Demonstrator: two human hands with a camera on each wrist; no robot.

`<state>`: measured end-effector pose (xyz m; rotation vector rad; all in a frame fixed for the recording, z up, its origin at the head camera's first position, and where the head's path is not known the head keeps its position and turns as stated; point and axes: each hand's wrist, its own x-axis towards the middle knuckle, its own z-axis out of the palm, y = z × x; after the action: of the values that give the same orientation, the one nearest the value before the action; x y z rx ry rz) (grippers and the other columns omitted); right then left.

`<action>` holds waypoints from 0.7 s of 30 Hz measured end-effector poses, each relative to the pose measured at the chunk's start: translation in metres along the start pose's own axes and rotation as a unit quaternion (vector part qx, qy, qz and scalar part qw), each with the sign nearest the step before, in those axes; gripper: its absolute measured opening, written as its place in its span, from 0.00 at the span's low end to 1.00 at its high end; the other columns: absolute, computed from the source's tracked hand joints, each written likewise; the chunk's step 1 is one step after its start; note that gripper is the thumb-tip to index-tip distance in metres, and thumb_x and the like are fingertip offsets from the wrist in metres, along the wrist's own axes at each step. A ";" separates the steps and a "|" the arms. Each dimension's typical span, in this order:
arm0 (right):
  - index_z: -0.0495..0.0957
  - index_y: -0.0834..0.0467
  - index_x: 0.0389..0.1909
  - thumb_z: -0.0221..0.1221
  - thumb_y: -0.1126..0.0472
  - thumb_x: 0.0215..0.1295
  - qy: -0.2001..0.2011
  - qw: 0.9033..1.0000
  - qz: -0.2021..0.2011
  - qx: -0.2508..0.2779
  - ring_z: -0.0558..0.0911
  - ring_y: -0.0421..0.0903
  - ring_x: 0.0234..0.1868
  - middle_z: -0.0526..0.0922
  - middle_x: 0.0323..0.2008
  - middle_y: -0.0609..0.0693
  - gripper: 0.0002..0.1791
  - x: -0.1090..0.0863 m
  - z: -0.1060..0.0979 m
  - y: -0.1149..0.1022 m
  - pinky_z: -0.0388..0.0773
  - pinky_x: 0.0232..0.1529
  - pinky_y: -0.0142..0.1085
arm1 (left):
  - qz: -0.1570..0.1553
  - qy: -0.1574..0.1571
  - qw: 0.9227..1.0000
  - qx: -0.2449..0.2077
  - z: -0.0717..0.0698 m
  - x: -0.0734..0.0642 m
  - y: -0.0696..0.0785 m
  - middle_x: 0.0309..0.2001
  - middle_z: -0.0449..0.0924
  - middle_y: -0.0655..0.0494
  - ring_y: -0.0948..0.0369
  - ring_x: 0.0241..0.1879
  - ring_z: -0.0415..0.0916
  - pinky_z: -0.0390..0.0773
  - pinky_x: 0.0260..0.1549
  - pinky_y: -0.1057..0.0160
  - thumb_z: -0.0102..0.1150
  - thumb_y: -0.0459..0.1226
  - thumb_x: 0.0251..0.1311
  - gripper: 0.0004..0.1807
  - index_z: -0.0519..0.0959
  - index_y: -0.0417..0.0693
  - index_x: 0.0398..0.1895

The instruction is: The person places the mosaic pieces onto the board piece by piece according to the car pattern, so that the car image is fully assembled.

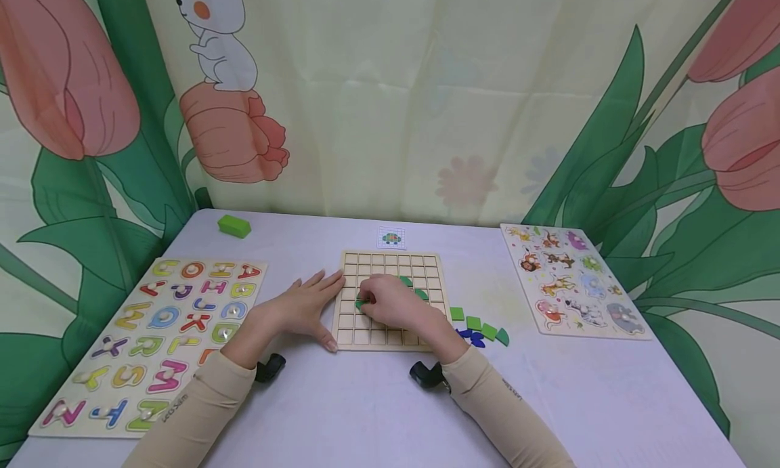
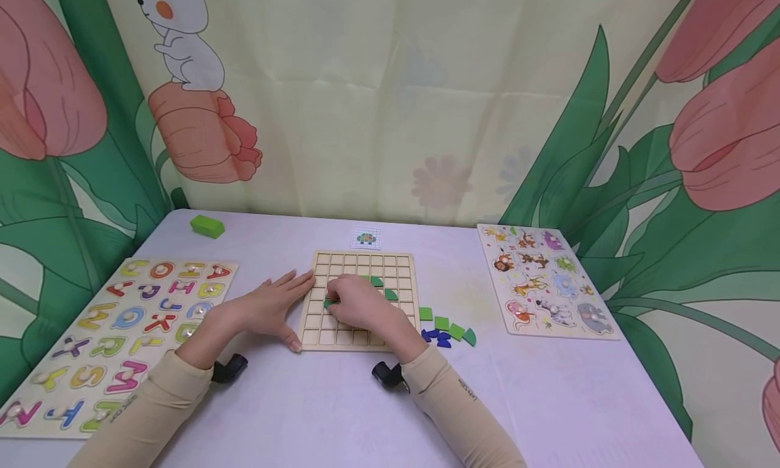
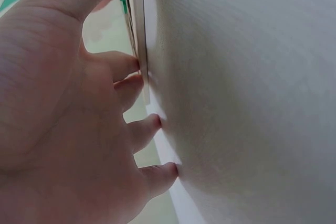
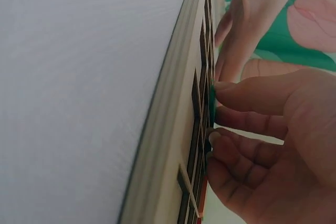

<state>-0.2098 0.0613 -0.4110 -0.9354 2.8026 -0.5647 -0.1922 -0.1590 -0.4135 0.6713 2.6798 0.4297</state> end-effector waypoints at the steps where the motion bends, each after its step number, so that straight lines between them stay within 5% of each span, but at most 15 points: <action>1: 0.78 0.49 0.28 0.64 0.57 0.65 -0.001 1.000 0.003 -0.002 0.75 0.39 0.28 0.78 0.27 0.41 0.06 0.000 0.000 0.000 0.72 0.29 0.30 | 0.000 0.001 1.000 0.001 0.000 0.000 0.000 0.82 0.41 0.53 0.42 0.80 0.37 0.44 0.72 0.29 0.76 0.67 0.30 0.74 0.49 0.48 0.80; 13: 0.76 0.48 0.26 0.64 0.55 0.65 -0.002 1.000 0.011 0.003 0.74 0.39 0.29 0.77 0.27 0.41 0.09 -0.002 -0.001 0.001 0.72 0.29 0.30 | 0.002 -0.001 1.000 0.001 0.000 -0.001 0.000 0.82 0.41 0.52 0.41 0.80 0.37 0.44 0.71 0.29 0.76 0.66 0.32 0.73 0.48 0.48 0.80; 21: 0.81 0.49 0.28 0.66 0.57 0.63 -0.013 0.998 0.023 0.064 0.74 0.38 0.27 0.79 0.26 0.42 0.05 -0.005 -0.007 0.006 0.73 0.29 0.30 | 0.000 -0.001 1.000 -0.007 -0.001 -0.001 0.002 0.82 0.41 0.53 0.42 0.80 0.36 0.44 0.72 0.30 0.77 0.65 0.32 0.73 0.49 0.48 0.80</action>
<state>-0.2109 0.0706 -0.4073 -0.8451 2.7191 -0.7113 -0.1910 -0.1586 -0.4116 0.6663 2.6726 0.4477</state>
